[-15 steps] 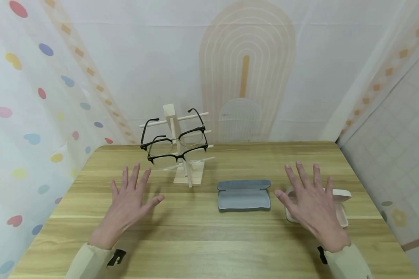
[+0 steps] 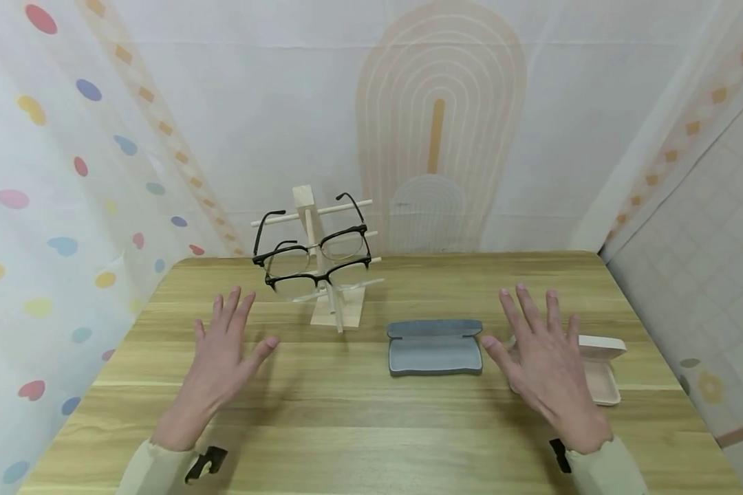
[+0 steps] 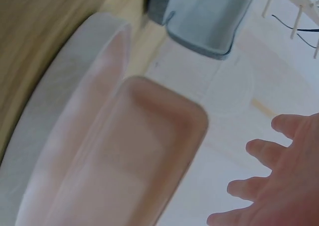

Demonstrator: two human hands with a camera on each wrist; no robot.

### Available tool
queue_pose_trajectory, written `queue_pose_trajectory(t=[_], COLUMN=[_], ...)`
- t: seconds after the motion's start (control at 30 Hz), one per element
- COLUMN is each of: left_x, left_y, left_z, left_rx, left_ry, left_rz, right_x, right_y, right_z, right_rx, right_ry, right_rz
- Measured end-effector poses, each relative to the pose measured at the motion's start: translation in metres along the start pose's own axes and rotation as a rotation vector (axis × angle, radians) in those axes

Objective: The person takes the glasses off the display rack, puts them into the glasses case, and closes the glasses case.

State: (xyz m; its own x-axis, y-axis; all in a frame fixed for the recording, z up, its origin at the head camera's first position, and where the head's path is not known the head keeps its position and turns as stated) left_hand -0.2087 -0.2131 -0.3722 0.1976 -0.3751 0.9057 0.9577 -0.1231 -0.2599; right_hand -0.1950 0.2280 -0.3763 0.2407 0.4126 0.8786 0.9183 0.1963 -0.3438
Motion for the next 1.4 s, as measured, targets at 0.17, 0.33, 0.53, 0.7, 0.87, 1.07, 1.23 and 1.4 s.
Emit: queue_pose_trajectory(t=[0.17,0.33,0.53,0.7,0.87,1.07,1.23,1.4], left_x=[0.012,0.024,0.034,0.043,0.052,0.063,0.07,0.075], left_y=[0.004,0.006,0.006,0.005,0.004,0.002,-0.002,-0.005], left_z=[0.006,0.011,0.014,0.019,0.024,0.027,0.027,0.03], left_rx=[-0.017,-0.024,-0.016,-0.03,-0.052,-0.048,-0.03,-0.011], left_ry=[0.081,0.111,0.157,0.198,0.233,0.318,0.411,0.512], left_rz=[0.065,0.117,0.149,0.175,0.222,0.261,0.296,0.301], right_x=[0.004,0.007,0.012,0.014,0.017,0.023,0.025,0.025], right_y=[-0.004,-0.009,-0.015,-0.023,-0.028,-0.034,-0.041,-0.048], right_z=[-0.011,-0.025,-0.041,-0.053,-0.063,-0.075,-0.085,-0.094], right_rx=[0.019,0.042,0.073,0.092,0.103,0.124,0.135,0.13], right_ry=[-0.044,-0.091,-0.157,-0.199,-0.234,-0.297,-0.336,-0.365], right_rz=[0.02,0.032,0.072,0.103,0.128,0.176,0.197,0.195])
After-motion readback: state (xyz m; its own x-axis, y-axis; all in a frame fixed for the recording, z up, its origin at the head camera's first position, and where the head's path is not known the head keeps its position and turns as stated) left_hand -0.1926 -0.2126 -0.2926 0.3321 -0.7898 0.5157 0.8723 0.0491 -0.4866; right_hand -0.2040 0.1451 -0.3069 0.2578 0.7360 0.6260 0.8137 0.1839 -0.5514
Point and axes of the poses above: each hand's wrist, its own y-axis away from the middle knuckle, its own x-axis out of the back of the hand, z = x × y, the point moved 9 cm from there along -y, towards the middle knuckle, and after that the axes turned 2 degrees about -y, right-handed, at the moved point
